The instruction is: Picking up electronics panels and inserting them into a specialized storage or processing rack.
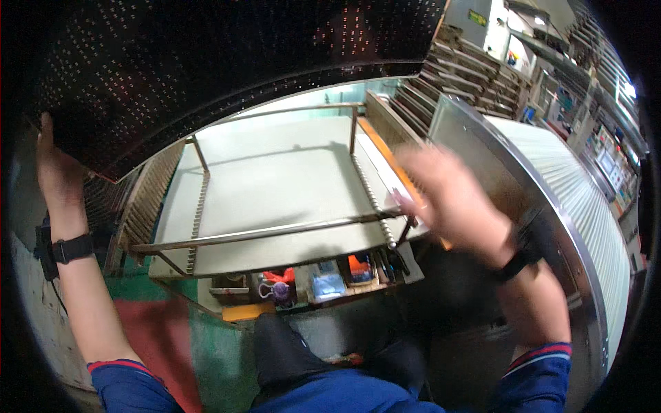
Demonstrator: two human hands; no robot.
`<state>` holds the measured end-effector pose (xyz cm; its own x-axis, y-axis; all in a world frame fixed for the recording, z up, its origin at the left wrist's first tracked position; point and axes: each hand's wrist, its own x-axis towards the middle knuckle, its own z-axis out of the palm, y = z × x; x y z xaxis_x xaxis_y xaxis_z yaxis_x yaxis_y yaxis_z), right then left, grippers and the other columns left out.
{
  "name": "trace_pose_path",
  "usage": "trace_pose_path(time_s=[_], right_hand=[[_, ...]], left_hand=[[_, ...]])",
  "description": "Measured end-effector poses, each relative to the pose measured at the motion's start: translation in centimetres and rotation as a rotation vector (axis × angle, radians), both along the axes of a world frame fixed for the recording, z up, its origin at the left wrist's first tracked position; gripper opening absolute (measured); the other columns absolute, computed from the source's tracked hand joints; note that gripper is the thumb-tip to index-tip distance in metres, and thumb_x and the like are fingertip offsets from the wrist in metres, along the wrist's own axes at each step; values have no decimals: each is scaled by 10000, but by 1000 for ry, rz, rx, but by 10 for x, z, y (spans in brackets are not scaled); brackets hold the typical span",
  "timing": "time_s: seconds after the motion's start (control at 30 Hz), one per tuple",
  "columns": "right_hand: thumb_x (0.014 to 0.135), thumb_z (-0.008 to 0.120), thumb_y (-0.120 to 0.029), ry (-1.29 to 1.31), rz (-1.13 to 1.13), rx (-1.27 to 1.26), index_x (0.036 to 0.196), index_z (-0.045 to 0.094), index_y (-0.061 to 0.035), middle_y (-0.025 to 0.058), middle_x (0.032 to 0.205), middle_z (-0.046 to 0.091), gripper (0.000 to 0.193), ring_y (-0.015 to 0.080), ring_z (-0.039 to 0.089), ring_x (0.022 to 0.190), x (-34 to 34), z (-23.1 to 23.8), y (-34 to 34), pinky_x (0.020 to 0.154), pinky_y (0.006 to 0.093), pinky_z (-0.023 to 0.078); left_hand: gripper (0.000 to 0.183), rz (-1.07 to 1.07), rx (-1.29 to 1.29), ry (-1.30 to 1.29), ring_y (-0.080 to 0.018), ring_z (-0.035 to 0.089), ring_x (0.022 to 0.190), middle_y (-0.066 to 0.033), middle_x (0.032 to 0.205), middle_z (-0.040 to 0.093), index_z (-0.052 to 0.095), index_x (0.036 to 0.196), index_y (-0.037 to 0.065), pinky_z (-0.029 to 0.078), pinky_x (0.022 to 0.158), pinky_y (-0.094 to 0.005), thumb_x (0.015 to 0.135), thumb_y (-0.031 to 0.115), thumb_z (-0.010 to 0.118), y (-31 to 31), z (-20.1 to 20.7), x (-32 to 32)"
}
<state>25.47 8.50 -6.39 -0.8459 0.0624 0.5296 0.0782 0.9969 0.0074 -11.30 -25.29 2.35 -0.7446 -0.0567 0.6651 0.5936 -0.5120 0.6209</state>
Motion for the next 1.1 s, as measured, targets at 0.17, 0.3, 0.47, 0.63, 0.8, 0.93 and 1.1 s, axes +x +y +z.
trace_pose_path(time_s=[0.17, 0.3, 0.47, 0.63, 0.8, 0.93, 1.1], right_hand=[[951, 655, -365, 8, 58, -240, 1040, 666, -57, 145, 911, 695, 321, 346, 668, 883, -8, -50, -23, 746, 475, 508], [940, 670, -299, 67, -47, -228, 936, 682, -93, 109, 796, 682, 206, 327, 667, 760, -8, -53, -31, 670, 448, 507], [912, 657, -175, 130, -51, -225, 969, 676, -89, 107, 682, 639, 105, 332, 644, 639, 21, -43, -53, 587, 431, 497], [901, 675, -172, -197, 197, -334, 1252, 580, -17, 180, 1047, 655, 395, 336, 653, 895, 42, -7, -48, 809, 411, 528], [950, 704, -199, 320, -17, -290, 1443, 462, -40, 177, 1368, 562, 572, 262, 618, 1151, 17, 67, 53, 1021, 415, 482], [979, 701, -229, 452, 19, -441, 1522, 354, -53, 163, 1472, 505, 668, 237, 577, 1248, -22, 97, 144, 1056, 366, 484], [995, 677, -186, 507, 216, -778, 1493, 404, -56, 82, 1320, 616, 583, 144, 617, 1112, -63, 69, 154, 909, 288, 537]], left_hand=[[673, 35, -19, 89, -277, 342, 1464, -172, 1587, 349, 326, 1540, 7, 272, 1217, -409, 1038, 373, 586, -19, 27, -32], [701, 46, 65, 69, -254, 374, 1440, -175, 1564, 371, 320, 1515, -29, 269, 1223, -397, 1013, 337, 645, -25, 23, -60], [666, -17, 99, -1, -258, 447, 1384, -163, 1524, 419, 356, 1479, -36, 341, 1192, -408, 1008, 328, 655, -19, 22, -71], [601, -115, -38, 63, -239, 474, 1361, -162, 1487, 459, 375, 1470, -19, 384, 1169, -402, 1035, 322, 609, -4, 21, -78], [565, -127, -36, 13, -245, 490, 1350, -160, 1494, 455, 392, 1468, -8, 391, 1169, -405, 1049, 322, 579, 21, 24, -71], [496, -237, -19, -1, -248, 487, 1354, -133, 1523, 438, 427, 1467, 33, 397, 1169, -413, 1070, 312, 531, 66, 33, -66], [483, -410, -107, -61, -259, 513, 1318, -107, 1478, 514, 489, 1450, 53, 410, 1138, -429, 1068, 347, 526, 65, 27, -81]])
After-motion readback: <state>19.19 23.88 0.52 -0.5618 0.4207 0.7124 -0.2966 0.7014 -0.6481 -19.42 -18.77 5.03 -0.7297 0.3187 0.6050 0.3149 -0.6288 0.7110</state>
